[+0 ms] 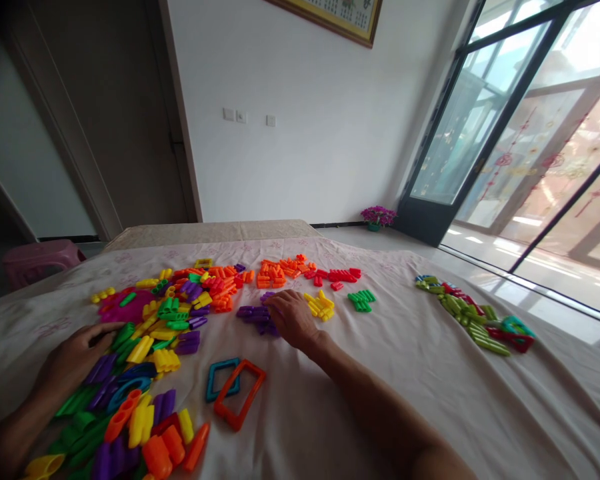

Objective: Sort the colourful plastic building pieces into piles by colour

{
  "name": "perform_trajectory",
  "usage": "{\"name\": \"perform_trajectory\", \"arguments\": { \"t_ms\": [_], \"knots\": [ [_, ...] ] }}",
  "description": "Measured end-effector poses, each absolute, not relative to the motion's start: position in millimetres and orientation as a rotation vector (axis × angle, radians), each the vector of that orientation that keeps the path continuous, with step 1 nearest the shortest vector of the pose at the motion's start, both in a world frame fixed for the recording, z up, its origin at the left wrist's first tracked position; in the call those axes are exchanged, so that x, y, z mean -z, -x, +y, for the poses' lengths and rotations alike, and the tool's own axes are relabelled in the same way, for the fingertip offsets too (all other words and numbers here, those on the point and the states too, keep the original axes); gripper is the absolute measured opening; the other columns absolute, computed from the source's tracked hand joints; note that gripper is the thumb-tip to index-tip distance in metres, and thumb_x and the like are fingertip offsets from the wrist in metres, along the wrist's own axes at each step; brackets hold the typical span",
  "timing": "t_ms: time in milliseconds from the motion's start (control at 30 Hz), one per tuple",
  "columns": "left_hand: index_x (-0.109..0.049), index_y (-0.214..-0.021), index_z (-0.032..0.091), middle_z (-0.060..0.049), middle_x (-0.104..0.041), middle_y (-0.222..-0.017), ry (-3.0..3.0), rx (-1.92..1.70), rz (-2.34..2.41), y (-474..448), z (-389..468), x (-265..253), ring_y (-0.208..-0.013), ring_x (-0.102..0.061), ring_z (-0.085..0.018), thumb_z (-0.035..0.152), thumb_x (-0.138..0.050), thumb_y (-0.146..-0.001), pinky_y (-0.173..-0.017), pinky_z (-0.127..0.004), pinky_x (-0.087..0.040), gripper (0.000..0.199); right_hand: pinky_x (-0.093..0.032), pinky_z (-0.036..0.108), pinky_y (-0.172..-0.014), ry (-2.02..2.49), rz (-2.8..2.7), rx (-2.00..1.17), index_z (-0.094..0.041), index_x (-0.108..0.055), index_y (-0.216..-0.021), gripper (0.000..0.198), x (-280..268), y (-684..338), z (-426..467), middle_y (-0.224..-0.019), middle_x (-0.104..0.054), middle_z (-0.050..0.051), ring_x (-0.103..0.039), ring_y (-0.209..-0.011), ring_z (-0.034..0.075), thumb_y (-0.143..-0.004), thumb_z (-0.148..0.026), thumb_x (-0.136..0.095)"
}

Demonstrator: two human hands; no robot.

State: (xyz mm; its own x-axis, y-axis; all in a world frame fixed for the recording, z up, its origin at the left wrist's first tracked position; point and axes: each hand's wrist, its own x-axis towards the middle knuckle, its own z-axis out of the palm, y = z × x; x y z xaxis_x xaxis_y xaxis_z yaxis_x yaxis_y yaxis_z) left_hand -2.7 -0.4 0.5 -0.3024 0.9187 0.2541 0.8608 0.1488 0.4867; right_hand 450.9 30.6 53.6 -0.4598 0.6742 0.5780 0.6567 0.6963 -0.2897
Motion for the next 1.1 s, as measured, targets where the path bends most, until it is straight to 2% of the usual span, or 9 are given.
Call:
{"name": "perform_trajectory", "arguments": {
  "t_ms": [367, 567, 733, 900, 1000, 1100],
  "knots": [
    [-0.069, -0.116, 0.021, -0.007, -0.068, -0.124, -1.766, -0.825, 2.284, 3, -1, -2, -0.113, -0.062, -0.026, 0.042, -0.041, -0.091, -0.093, -0.033, -0.047, 0.043, -0.042, 0.038, -0.096, 0.977, -2.315, -0.065, -0.025, -0.069, -0.11, 0.023, -46, -416, 22, -0.109, -0.071, 0.005, -0.06, -0.103, 0.021, -0.099, -0.031, -0.05],
    [-0.069, -0.115, 0.021, -0.007, -0.067, -0.125, -1.778, -0.826, 2.287, 4, 1, 0, -0.113, -0.062, -0.024, 0.042, -0.041, -0.091, -0.092, -0.03, -0.047, 0.043, -0.042, 0.039, -0.097, 0.978, -2.39, -0.078, -0.025, -0.069, -0.113, 0.023, -40, -416, 12, -0.115, -0.07, 0.006, -0.058, -0.107, 0.022, -0.097, -0.031, -0.054],
    [-0.068, -0.117, 0.02, -0.008, -0.066, -0.125, -1.769, -0.824, 2.27, 5, 1, 2, -0.115, -0.061, -0.024, 0.043, -0.038, -0.091, -0.094, -0.032, -0.046, 0.045, -0.04, 0.039, -0.098, 0.945, -2.437, -0.038, -0.024, -0.071, -0.1, 0.017, -38, -418, 11, -0.119, -0.068, 0.004, -0.057, -0.11, 0.022, -0.095, -0.029, -0.056],
    [-0.068, -0.118, 0.021, -0.008, -0.065, -0.127, -1.74, -0.808, 2.278, 4, 2, 2, -0.117, -0.059, -0.026, 0.044, -0.038, -0.091, -0.096, -0.035, -0.045, 0.046, -0.043, 0.036, -0.093, 0.883, -2.428, -0.07, -0.023, -0.07, -0.093, 0.013, -36, -419, 12, -0.108, -0.07, 0.003, -0.059, -0.101, 0.02, -0.093, -0.024, -0.057],
    [-0.068, -0.117, 0.02, -0.009, -0.065, -0.126, -1.741, -0.819, 2.272, 5, 3, 3, -0.117, -0.059, -0.027, 0.044, -0.039, -0.091, -0.097, -0.035, -0.044, 0.045, -0.045, 0.034, -0.089, 0.851, -2.389, -0.101, -0.022, -0.069, -0.098, 0.014, -35, -419, 12, -0.102, -0.071, 0.004, -0.06, -0.096, 0.018, -0.094, -0.023, -0.055],
    [-0.068, -0.116, 0.021, -0.009, -0.065, -0.126, -1.732, -0.819, 2.271, 6, 3, 4, -0.116, -0.059, -0.027, 0.044, -0.04, -0.091, -0.097, -0.037, -0.044, 0.044, -0.044, 0.037, -0.094, 0.9, -2.321, -0.053, -0.022, -0.066, -0.113, 0.022, -34, -420, 11, -0.116, -0.068, 0.007, -0.059, -0.106, 0.021, -0.095, -0.024, -0.054]
  ]
}}
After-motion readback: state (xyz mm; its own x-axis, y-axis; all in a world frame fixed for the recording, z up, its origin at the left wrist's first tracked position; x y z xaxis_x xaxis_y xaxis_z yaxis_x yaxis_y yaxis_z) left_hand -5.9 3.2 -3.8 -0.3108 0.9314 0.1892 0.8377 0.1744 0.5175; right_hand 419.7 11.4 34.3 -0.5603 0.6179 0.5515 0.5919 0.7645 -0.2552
